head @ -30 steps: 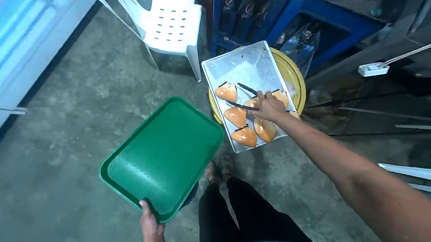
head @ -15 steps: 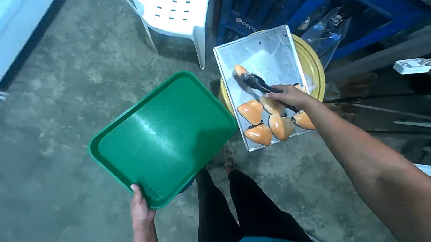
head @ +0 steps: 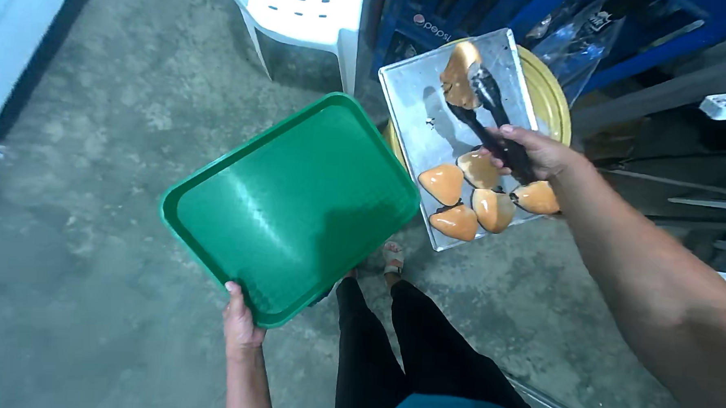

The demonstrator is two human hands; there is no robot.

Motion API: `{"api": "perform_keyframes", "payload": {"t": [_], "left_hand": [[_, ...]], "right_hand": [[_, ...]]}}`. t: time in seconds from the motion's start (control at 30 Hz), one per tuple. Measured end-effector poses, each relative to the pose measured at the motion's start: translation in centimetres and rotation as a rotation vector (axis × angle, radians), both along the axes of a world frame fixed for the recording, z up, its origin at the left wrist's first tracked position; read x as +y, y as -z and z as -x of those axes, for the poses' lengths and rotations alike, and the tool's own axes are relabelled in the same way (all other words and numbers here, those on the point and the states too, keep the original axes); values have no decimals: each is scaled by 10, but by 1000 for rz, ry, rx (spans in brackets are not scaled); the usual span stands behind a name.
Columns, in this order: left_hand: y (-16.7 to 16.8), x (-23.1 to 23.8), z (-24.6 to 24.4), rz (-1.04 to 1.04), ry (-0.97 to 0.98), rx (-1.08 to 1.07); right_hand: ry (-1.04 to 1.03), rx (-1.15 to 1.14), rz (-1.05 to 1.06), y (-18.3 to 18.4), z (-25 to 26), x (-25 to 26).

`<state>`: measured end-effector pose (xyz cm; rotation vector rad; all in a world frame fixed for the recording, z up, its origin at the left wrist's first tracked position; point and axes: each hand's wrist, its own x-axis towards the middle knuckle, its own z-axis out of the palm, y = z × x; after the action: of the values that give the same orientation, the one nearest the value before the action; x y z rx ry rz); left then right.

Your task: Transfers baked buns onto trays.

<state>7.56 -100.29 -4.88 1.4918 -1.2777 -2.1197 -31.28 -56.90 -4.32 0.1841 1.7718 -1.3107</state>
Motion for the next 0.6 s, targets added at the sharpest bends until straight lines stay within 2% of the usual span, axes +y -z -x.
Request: {"api": "perform_keyframes", "payload": {"t": [0.1,0.17,0.27,0.37,0.47,0.6], "left_hand": [[-9,4,14,-37,-11,3],[-12,5,19,-78,-15,32],[-20,8,26,-109,-50,39],[-29,9,26,-137,-64,106],[-32,5,18,-149,-51,198],[-31,0,1,-164,-45,283]], "right_hand": [[-335,323,-186,-61,-19,-36],[-613,523,-213,-95,-41,-69],[-954,907,-162,-103,-84,-125],[-1182,1217,-56,-96,-117,-183],[-1301,1337,26,-84,-138,-227],[-1416,1271,-40,-92,-158,-253]]}}
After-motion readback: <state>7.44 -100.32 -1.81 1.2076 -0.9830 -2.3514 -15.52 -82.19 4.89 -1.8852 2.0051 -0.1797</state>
